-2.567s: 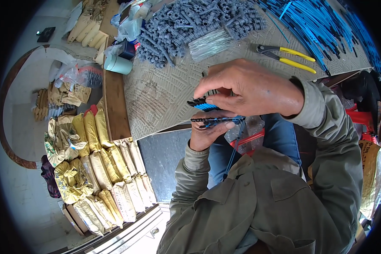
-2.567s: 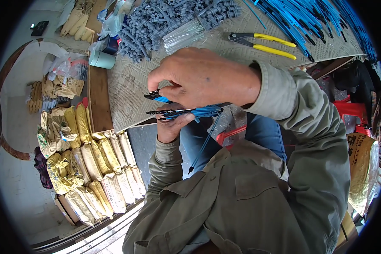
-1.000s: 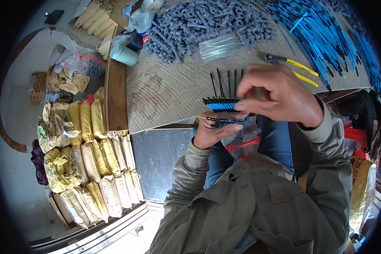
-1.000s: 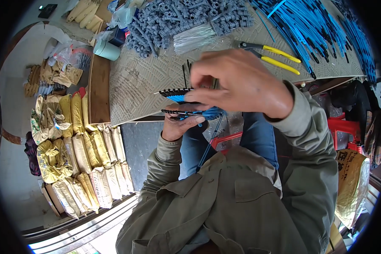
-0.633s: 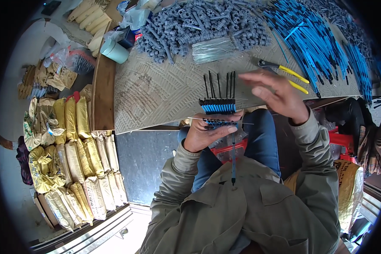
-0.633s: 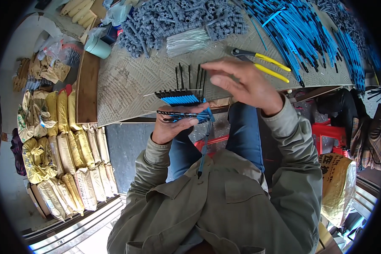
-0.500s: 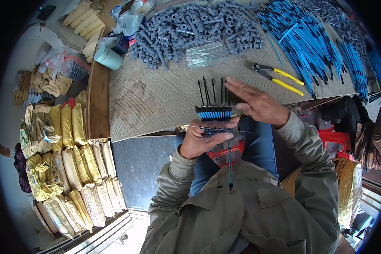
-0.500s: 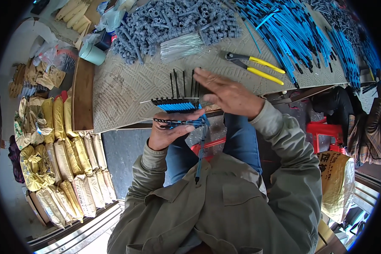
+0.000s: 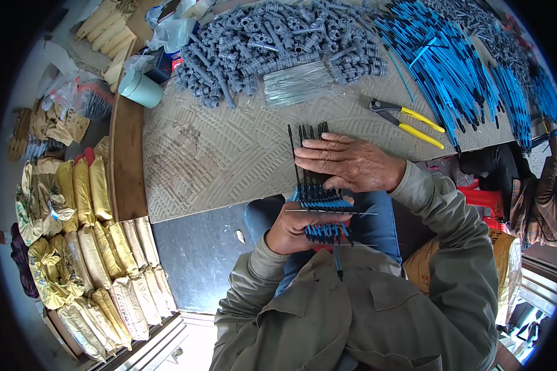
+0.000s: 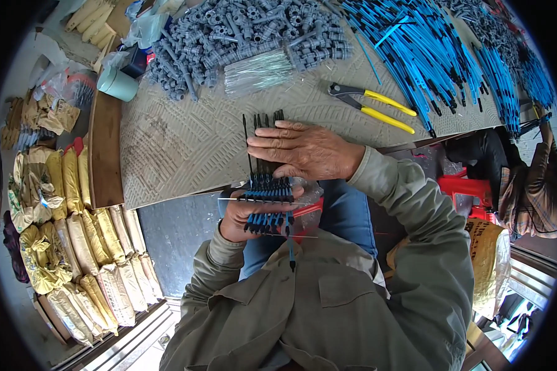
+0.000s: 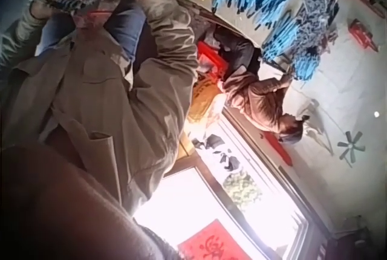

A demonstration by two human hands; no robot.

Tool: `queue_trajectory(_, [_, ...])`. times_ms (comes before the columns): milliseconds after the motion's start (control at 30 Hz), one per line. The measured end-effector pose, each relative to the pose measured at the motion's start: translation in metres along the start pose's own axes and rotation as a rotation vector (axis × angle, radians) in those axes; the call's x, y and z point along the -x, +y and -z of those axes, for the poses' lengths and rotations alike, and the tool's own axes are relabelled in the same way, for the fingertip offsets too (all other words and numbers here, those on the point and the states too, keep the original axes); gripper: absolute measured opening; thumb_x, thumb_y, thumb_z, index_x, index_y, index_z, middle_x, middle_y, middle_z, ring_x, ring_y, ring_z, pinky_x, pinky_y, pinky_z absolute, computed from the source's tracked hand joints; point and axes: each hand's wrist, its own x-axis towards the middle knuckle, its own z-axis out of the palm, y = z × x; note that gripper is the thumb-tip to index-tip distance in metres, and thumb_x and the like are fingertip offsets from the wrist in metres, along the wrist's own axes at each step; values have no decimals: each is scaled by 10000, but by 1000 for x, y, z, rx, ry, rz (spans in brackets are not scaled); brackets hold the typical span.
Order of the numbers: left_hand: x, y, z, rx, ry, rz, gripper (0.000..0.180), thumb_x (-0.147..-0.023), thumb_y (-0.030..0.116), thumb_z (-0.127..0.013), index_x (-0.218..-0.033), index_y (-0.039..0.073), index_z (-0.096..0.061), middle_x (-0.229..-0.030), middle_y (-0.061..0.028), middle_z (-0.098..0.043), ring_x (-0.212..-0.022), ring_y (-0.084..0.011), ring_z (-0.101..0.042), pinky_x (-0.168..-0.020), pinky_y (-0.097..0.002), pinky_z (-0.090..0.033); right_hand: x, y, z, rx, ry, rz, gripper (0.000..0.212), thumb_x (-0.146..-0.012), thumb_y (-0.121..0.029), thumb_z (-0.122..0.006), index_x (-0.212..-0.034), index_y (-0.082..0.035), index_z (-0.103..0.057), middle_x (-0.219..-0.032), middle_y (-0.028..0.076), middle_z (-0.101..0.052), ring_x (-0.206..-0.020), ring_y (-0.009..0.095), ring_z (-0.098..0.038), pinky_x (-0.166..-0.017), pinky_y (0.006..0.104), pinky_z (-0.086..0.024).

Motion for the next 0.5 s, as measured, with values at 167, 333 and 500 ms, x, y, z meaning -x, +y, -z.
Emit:
queue_trajectory(167, [19, -9, -12, 717, 152, 630, 448, -644, 99, -747, -1079, 65, -646, -1140, -114, -622, -1071, -272, -594, -908, -374, -459, -1, -1, -1, -34, -25, -23, 680, -827, -500, -425, -1396, -142, -327, -1462, 23, -287, -1354, 187, -256, -1114, 392, -190])
queue_trajectory(333, [17, -17, -5, 511, 87, 386, 470, -645, 126, -732, -1102, 76, -634, -1165, -112, -610, -1095, -288, -578, -928, -391, -446, -3, -1, 1, 5, -37, 0, 683, -814, -504, -430, -1401, -173, -321, -1472, 13, -265, -1359, 173, -239, -1117, 381, -188])
queue_trajectory(500, [10, -23, 0, -184, -79, -131, 468, -645, 160, -717, -1099, 86, -633, -1189, -108, -597, -1128, -295, -553, -938, -403, -439, -3, -2, -1, 8, -58, -3, 660, -808, -496, -447, -1398, -223, -328, -1474, 3, -257, -1358, 165, -238, -1119, 376, -191])
